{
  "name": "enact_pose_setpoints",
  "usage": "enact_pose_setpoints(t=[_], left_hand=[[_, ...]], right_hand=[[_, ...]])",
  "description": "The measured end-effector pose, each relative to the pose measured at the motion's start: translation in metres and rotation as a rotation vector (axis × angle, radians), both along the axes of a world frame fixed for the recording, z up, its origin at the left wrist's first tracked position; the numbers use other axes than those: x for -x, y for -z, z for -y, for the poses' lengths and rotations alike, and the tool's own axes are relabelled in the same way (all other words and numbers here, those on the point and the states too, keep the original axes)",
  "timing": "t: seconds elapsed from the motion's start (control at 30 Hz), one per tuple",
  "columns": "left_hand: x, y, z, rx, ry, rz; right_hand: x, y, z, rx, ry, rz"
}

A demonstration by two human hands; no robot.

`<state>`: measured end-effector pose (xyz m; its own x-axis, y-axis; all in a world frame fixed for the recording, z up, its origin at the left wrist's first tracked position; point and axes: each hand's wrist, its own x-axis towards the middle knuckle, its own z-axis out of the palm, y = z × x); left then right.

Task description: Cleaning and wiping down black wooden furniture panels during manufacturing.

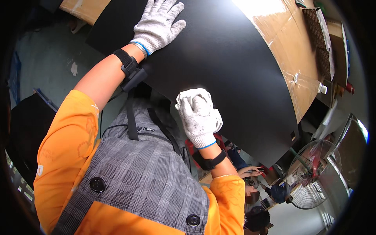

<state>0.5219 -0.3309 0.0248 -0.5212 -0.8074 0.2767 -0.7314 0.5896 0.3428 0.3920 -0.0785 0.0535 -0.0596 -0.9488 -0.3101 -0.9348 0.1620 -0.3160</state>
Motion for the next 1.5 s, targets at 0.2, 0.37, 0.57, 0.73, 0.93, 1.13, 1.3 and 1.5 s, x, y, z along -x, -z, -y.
enact_pose_setpoints(t=[0.2, 0.37, 0.57, 0.73, 0.93, 1.13, 1.3, 1.5], left_hand=[[-0.005, 0.001, 0.0, 0.0, -0.006, 0.027], [0.002, -0.004, 0.001, 0.015, 0.013, -0.003], [-0.003, 0.006, 0.001, 0.019, -0.011, 0.048], [0.004, -0.014, 0.001, -0.101, 0.003, 0.098], [0.0, -0.004, 0.0, 0.064, -0.018, 0.093], [0.003, -0.011, 0.0, -0.066, 0.005, 0.113], [0.0, 0.0, 0.0, 0.01, -0.01, 0.097], [0.0, 0.005, 0.0, 0.018, -0.004, 0.096]], right_hand=[[0.061, -0.009, -0.057, 0.102, -0.082, -0.131], [0.066, 0.028, -0.079, 0.072, 0.21, 0.014], [0.07, 0.004, -0.045, 0.125, 0.201, 0.13], [0.088, 0.003, -0.057, 0.064, 0.363, 0.042], [0.088, -0.016, -0.024, 0.089, -0.08, -0.168], [0.087, -0.016, -0.019, 0.111, -0.121, -0.199], [0.088, -0.018, -0.017, 0.15, -0.133, -0.094], [0.023, -0.014, -0.022, 0.067, 0.252, -0.016]])
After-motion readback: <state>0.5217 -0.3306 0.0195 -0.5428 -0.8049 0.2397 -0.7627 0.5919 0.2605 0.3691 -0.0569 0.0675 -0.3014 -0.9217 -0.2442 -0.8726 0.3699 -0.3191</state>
